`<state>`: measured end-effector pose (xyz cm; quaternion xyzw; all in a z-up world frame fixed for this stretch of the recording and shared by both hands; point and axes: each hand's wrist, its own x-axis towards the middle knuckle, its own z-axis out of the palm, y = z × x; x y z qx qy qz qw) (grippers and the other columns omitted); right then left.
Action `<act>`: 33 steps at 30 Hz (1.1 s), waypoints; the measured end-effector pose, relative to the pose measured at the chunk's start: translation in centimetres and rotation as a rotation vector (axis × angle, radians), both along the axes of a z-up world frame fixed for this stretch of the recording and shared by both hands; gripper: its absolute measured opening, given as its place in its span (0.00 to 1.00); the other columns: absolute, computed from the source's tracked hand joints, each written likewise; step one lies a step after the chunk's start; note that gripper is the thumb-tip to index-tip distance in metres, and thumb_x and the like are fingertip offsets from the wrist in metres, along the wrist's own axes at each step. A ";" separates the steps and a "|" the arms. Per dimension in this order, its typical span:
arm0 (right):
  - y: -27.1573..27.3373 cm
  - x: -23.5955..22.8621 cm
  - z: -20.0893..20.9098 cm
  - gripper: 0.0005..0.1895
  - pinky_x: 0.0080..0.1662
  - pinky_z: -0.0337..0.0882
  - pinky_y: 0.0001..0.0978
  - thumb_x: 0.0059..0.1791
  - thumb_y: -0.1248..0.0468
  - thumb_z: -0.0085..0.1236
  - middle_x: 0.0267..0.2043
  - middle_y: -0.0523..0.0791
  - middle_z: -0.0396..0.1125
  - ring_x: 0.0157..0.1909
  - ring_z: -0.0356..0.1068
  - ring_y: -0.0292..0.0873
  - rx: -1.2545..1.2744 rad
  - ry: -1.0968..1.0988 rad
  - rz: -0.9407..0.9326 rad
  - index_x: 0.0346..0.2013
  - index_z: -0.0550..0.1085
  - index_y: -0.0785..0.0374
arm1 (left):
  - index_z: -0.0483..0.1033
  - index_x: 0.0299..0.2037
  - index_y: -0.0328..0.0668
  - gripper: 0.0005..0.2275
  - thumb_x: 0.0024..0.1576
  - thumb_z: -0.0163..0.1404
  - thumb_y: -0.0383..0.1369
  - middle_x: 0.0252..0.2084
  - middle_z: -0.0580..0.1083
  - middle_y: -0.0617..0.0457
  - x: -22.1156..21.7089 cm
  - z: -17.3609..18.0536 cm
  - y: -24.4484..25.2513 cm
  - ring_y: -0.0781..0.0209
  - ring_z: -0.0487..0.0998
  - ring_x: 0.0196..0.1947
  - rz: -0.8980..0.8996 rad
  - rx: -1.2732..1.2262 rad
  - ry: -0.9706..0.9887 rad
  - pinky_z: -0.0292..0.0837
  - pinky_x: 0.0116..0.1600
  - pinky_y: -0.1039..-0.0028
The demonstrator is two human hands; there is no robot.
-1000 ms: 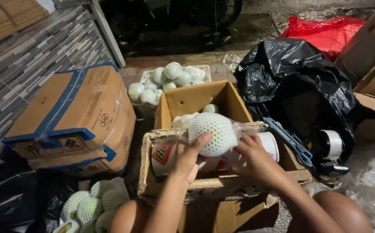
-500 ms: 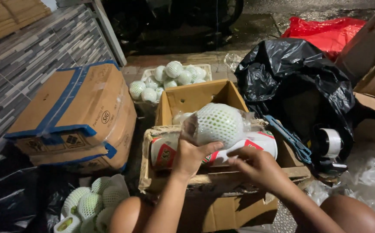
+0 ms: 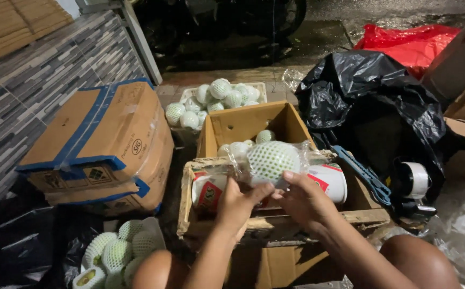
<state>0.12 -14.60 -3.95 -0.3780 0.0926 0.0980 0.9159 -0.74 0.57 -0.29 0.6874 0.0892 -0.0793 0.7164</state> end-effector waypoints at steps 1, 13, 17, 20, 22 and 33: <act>-0.1 0.6 -1.1 0.29 0.50 0.68 0.41 0.41 0.62 0.59 0.55 0.54 0.70 0.52 0.68 0.51 0.015 -0.106 0.051 0.56 0.70 0.69 | 0.70 0.57 0.42 0.37 0.31 0.65 0.38 0.54 0.80 0.47 0.5 -0.8 0.0 0.53 0.79 0.56 -0.003 -0.229 0.030 0.73 0.61 0.66; -11.9 0.1 -0.2 0.20 0.55 0.73 0.50 0.44 0.62 0.64 0.48 0.55 0.77 0.53 0.76 0.57 -1.412 -0.353 -0.056 0.50 0.77 0.62 | 0.47 0.70 0.25 0.51 0.41 0.70 0.38 0.68 0.52 0.29 3.0 -0.7 -2.1 0.29 0.57 0.70 0.139 -0.506 0.123 0.57 0.66 0.31; -16.6 -0.1 0.8 0.25 0.44 0.68 0.54 0.49 0.43 0.52 0.43 0.61 0.74 0.46 0.73 0.67 -2.003 0.256 0.136 0.38 0.74 0.64 | 0.50 0.73 0.47 0.53 0.31 0.59 0.45 0.72 0.62 0.39 4.5 0.5 -2.1 0.42 0.64 0.71 0.031 -0.386 0.184 0.67 0.70 0.46; -20.1 0.6 -2.8 0.20 0.42 0.69 0.41 0.48 0.46 0.59 0.40 0.49 0.78 0.42 0.77 0.51 -1.954 0.145 0.161 0.45 0.80 0.56 | 0.51 0.73 0.50 0.48 0.36 0.58 0.43 0.71 0.61 0.40 5.3 1.6 -2.4 0.43 0.63 0.72 0.086 -0.401 0.221 0.67 0.70 0.45; -19.4 -0.6 -0.6 0.15 0.37 0.68 0.43 0.48 0.52 0.56 0.35 0.51 0.76 0.35 0.73 0.50 -1.897 0.156 0.074 0.39 0.75 0.60 | 0.52 0.73 0.50 0.48 0.36 0.57 0.45 0.72 0.61 0.40 5.9 1.7 -2.5 0.43 0.63 0.72 0.078 -0.378 0.235 0.68 0.69 0.45; -17.1 -4.1 -0.8 0.06 0.23 0.54 0.32 0.55 0.63 0.53 0.22 0.45 0.60 0.23 0.55 0.39 -1.255 -0.264 0.061 0.37 0.72 0.61 | 0.60 0.68 0.58 0.39 0.43 0.58 0.49 0.73 0.57 0.42 10.1 3.7 -1.3 0.34 0.62 0.70 0.008 -0.294 0.385 0.79 0.55 0.44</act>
